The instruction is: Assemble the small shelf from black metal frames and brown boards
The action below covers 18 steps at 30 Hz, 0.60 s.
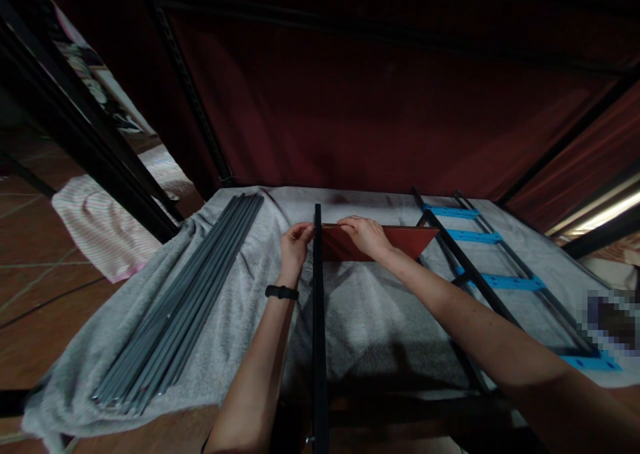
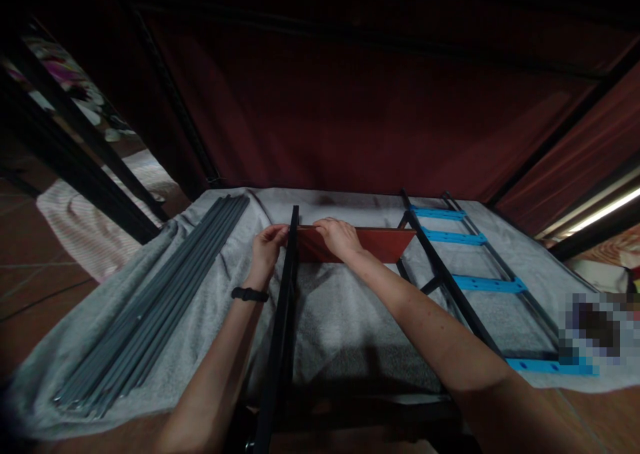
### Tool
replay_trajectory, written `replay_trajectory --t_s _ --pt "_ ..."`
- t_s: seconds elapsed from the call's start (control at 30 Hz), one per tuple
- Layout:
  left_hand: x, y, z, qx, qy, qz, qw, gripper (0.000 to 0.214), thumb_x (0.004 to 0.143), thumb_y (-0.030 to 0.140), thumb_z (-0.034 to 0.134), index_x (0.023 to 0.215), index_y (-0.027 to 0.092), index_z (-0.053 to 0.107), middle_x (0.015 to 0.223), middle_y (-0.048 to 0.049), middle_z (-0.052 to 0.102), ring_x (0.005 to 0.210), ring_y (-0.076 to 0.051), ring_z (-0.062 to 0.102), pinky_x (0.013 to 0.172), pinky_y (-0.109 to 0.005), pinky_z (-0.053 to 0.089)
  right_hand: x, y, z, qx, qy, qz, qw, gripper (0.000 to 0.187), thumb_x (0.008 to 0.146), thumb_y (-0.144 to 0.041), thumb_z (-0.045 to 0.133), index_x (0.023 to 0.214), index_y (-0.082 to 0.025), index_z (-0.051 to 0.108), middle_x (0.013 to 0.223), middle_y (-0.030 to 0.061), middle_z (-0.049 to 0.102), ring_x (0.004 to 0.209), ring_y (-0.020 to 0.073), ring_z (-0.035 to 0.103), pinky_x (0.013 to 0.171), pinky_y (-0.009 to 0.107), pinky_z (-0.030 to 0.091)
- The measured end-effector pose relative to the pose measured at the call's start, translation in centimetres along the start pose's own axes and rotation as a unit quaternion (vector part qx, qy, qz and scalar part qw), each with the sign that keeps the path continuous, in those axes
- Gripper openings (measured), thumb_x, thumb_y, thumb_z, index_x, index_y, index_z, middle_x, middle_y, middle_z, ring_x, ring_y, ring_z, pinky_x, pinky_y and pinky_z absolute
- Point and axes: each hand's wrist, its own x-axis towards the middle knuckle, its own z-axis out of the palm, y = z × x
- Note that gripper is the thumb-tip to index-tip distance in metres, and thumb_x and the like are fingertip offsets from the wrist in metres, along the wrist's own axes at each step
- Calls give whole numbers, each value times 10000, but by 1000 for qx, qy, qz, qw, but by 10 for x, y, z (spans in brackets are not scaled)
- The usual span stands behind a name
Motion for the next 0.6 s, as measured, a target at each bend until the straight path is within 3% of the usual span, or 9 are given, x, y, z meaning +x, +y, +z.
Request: replay_trajectory --t_s 0.3,0.5,0.6 --pt "0 0 1 -6 15 -26 1000 275 687 369 751 847 147 722 690 -14 652 606 -108 530 596 -235 413 0 -1 -1 10 -3 4 1000 304 987 -303 449 1186 -300 679 1256 -8 671 1110 196 632 981 335 464" --pt "2 -4 -2 28 12 -17 999 248 701 396 734 716 152 693 609 -2 606 573 -106 497 566 -231 388 0 -1 -2 13 -7 4 1000 302 988 -305 448 1178 -302 683 1254 -11 673 1120 191 628 984 329 460" --pt "3 -5 -2 27 6 -14 1000 229 685 375 745 737 157 698 631 -7 623 609 -122 530 597 -241 409 0 -2 -3 11 -5 2 1000 300 987 -300 450 1175 -309 683 1253 -17 674 1117 187 629 982 322 463"
